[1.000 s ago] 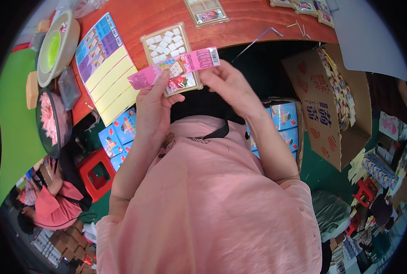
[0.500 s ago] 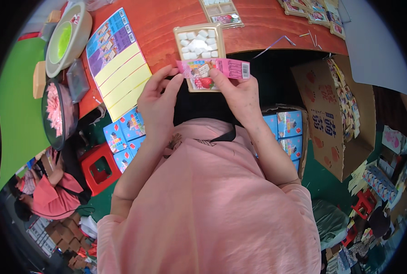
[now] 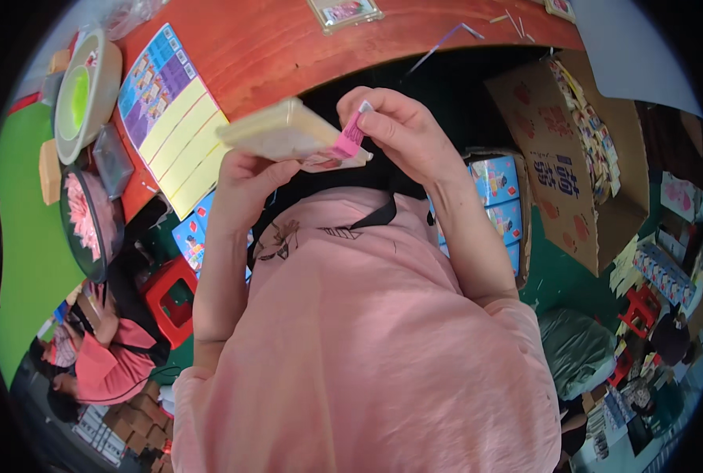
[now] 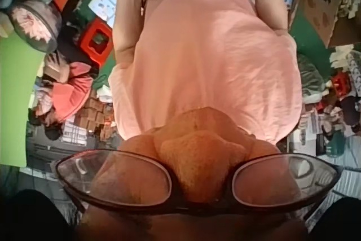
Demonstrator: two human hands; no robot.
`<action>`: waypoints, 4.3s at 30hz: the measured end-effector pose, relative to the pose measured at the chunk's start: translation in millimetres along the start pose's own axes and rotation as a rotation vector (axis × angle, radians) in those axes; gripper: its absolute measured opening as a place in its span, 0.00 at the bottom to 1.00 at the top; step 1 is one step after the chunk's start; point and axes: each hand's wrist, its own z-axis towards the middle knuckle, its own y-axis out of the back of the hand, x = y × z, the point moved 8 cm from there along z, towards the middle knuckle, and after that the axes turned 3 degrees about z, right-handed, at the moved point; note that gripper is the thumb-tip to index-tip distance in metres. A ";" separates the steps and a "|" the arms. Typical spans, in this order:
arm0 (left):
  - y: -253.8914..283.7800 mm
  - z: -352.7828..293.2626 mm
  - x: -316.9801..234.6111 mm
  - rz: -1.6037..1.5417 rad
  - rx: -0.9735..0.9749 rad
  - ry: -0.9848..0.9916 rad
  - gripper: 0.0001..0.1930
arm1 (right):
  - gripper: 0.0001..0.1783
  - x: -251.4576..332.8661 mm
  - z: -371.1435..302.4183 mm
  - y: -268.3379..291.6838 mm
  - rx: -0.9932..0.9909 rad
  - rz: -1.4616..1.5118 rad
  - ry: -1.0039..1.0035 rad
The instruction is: Peeling long decorative labels from a sheet and wrapping them around small trays containing marshmallow-like items.
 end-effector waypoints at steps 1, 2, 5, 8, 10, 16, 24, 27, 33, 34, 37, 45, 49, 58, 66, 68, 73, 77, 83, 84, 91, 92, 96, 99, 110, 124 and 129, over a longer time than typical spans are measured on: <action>-10.1 0.9 -21.1 0.208 0.128 -0.223 0.12 | 0.06 2.6 -0.7 1.2 -0.022 0.011 -0.007; -16.7 -4.1 -32.9 0.317 0.182 -0.308 0.12 | 0.07 6.6 -0.4 -8.6 0.111 -0.130 0.000; -35.4 -13.0 -52.4 0.410 0.295 -0.411 0.14 | 0.10 23.9 -0.2 -37.1 0.346 -0.401 0.012; -49.5 -20.8 -70.2 0.528 0.300 -0.617 0.14 | 0.09 27.9 4.0 -55.1 0.435 -0.407 -0.004; -55.1 -22.0 -76.3 0.577 0.287 -0.694 0.15 | 0.09 34.2 1.2 -61.8 0.557 -0.417 -0.005; -68.3 -22.2 -84.5 0.700 0.198 -0.843 0.18 | 0.22 20.2 1.7 -47.7 0.449 -0.407 -0.154; -50.2 21.3 -51.1 0.387 0.040 -0.368 0.16 | 0.15 15.9 22.0 0.4 -0.007 -0.270 -0.252; -23.9 57.4 -29.8 -0.049 -0.235 -0.089 0.15 | 0.22 46.5 35.3 30.5 -0.354 -0.432 0.209; -12.8 133.1 -32.6 -0.246 -0.316 -0.029 0.17 | 0.47 67.4 89.9 -18.9 -0.129 -1.410 0.313; -19.2 143.1 -47.9 -0.252 -0.307 -0.029 0.14 | 0.45 76.4 102.6 -11.4 -0.119 -1.410 0.327; -14.5 170.8 -51.7 -0.179 -0.276 -0.146 0.16 | 0.37 119.3 145.3 13.4 -0.188 -1.479 0.378; -51.3 174.2 -66.1 1.263 -0.325 -0.615 0.25 | 0.31 290.5 218.7 142.1 -0.882 -1.860 0.731; -48.2 175.7 -47.6 1.437 -0.249 -0.543 0.25 | 0.34 279.4 232.3 185.0 -0.933 -2.143 0.188; -8.7 118.2 -46.3 1.392 -0.294 -0.474 0.27 | 0.17 135.6 168.6 37.1 -0.366 -1.827 0.576; 57.9 -8.2 -63.2 1.253 -0.778 -0.540 0.26 | 0.21 10.9 131.3 -29.7 -0.035 -1.800 0.402; 94.6 -48.9 -65.8 1.350 -1.050 -0.472 0.24 | 0.25 -3.7 130.5 -31.7 -0.009 -1.959 0.376; 180.3 -115.7 -10.1 0.926 -1.410 -0.129 0.24 | 0.20 4.7 130.5 -56.1 -0.078 -2.051 0.441; 164.9 -107.7 40.6 0.055 -1.195 -0.172 0.25 | 0.16 -42.6 137.0 -110.0 0.180 -1.706 0.413; 132.2 -98.8 66.9 -0.189 -0.834 0.168 0.22 | 0.12 -100.1 143.5 -146.6 0.403 -1.577 0.478; 145.6 -98.5 57.3 -0.196 -0.894 0.100 0.19 | 0.11 -107.9 141.9 -148.5 0.436 -1.542 0.466; 152.6 -86.1 59.5 -0.584 -0.782 0.156 0.13 | 0.07 -132.4 129.8 -167.6 0.527 -1.444 0.328; 150.5 -85.4 56.8 -0.629 -0.776 0.110 0.13 | 0.07 -134.6 127.2 -171.2 0.555 -1.475 0.348; 152.0 -89.1 50.5 -0.617 -0.874 0.008 0.12 | 0.06 -136.7 122.0 -178.9 0.608 -1.489 0.396; 154.2 -89.7 49.3 -0.593 -0.901 0.001 0.10 | 0.06 -136.7 122.5 -182.6 0.638 -1.478 0.393; 157.7 -90.2 35.2 -0.440 -1.008 -0.142 0.06 | 0.11 -143.8 118.7 -195.1 0.686 -1.628 0.346; 164.8 -80.6 22.3 -0.458 -1.009 -0.154 0.06 | 0.05 -135.9 146.3 -162.5 0.267 -1.222 0.213; 213.6 -82.6 3.4 0.015 -1.155 -0.235 0.09 | 0.07 -111.9 171.8 -129.2 -0.021 -1.004 0.107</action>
